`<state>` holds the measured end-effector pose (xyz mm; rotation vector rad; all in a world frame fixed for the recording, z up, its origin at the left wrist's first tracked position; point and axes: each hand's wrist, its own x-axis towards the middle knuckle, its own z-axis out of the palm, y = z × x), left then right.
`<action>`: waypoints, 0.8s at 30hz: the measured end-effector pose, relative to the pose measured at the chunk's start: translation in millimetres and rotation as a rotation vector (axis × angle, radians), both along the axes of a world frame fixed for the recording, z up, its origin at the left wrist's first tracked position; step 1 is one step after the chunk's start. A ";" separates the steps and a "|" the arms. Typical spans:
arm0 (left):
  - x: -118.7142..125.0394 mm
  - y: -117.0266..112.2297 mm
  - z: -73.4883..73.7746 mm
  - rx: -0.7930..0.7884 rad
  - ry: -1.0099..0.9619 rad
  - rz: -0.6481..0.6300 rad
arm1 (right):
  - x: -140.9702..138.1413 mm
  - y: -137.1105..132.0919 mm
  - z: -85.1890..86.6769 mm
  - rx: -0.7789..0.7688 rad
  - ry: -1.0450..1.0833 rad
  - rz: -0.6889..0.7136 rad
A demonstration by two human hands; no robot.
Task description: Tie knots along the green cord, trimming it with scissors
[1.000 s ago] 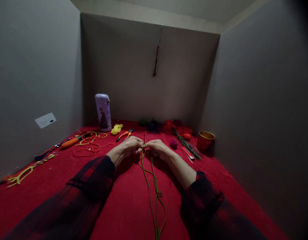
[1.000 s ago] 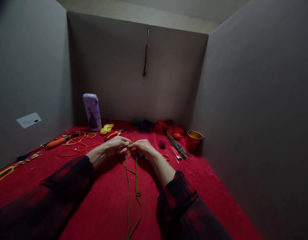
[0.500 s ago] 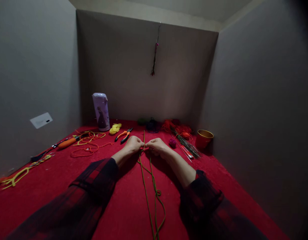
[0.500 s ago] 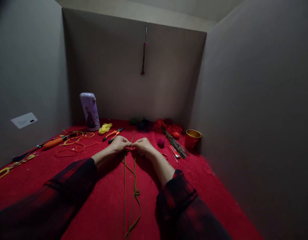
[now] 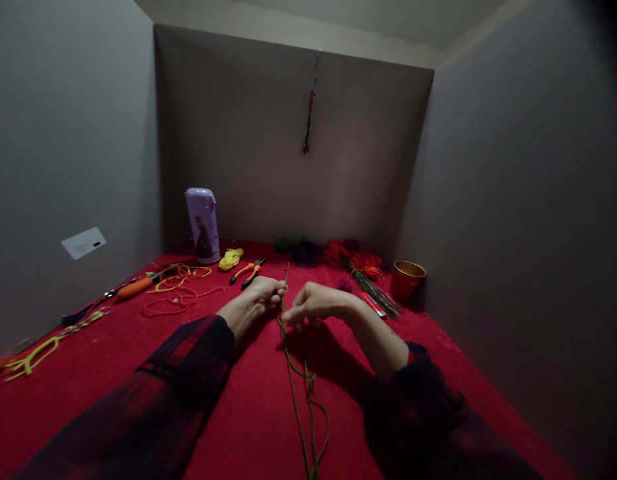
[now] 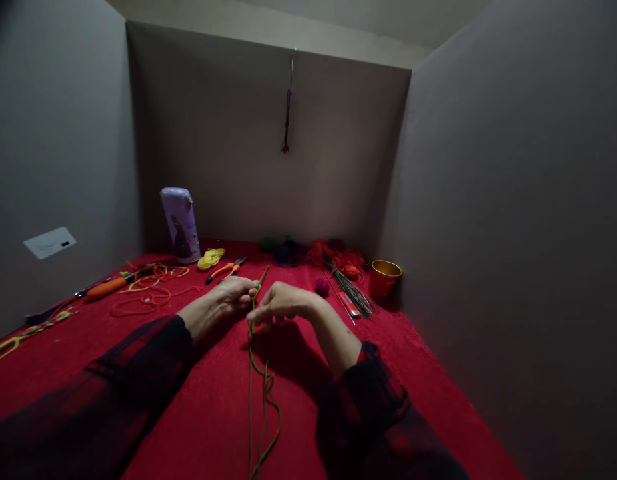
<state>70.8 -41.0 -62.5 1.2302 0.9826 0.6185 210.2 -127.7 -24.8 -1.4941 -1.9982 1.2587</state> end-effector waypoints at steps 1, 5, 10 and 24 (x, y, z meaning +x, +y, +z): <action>-0.2 -0.4 -0.3 0.012 0.001 0.004 | 1.3 2.0 -0.2 0.045 0.047 -0.136; -0.3 -6.9 -0.4 0.077 0.015 0.025 | 0.7 16.8 -14.0 0.031 0.461 -0.533; -1.5 -9.5 -1.8 0.216 0.074 -0.023 | -13.6 31.3 -33.4 -0.193 0.731 -0.479; -4.8 -13.8 5.0 0.239 0.141 -0.046 | -6.3 37.3 -42.0 -0.271 0.789 -0.476</action>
